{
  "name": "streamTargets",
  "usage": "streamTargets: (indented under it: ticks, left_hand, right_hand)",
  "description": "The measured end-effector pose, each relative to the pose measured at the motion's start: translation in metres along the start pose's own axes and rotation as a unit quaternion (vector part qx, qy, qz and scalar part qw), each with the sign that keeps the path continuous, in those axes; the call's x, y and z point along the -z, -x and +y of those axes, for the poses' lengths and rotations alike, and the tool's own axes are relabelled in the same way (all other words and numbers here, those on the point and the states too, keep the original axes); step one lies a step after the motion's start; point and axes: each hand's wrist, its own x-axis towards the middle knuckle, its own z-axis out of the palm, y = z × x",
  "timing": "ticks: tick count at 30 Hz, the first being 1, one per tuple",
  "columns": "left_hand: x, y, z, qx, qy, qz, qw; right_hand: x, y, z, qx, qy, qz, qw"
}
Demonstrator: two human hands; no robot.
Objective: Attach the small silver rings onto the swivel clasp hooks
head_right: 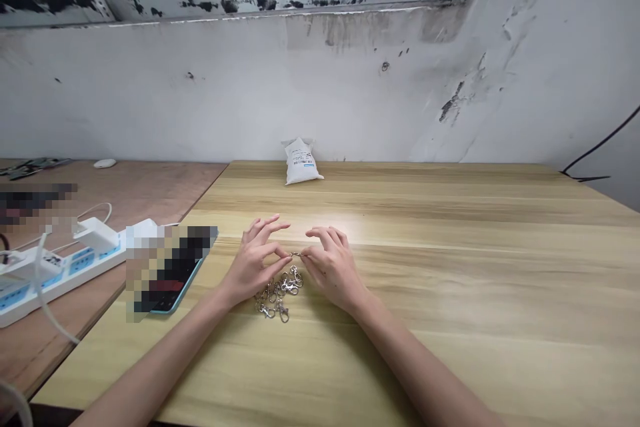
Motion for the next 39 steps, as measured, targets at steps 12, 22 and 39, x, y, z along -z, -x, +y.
streamTargets:
  ticks: [12,22,39]
  left_hand:
    - [0.000,0.000,-0.002,-0.006,-0.011,0.009,1.000]
    - [0.002,0.000,-0.001,-0.008,-0.013,0.008,1.000]
    - [-0.007,0.002,0.008,0.005,-0.019,0.019,1.000]
  right_hand:
    - [0.002,0.001,0.000,-0.039,-0.043,0.008,0.998]
    - [0.004,0.000,0.002,-0.027,-0.024,-0.009,0.999]
    - [0.002,0.001,-0.003,-0.011,-0.047,-0.005,0.999]
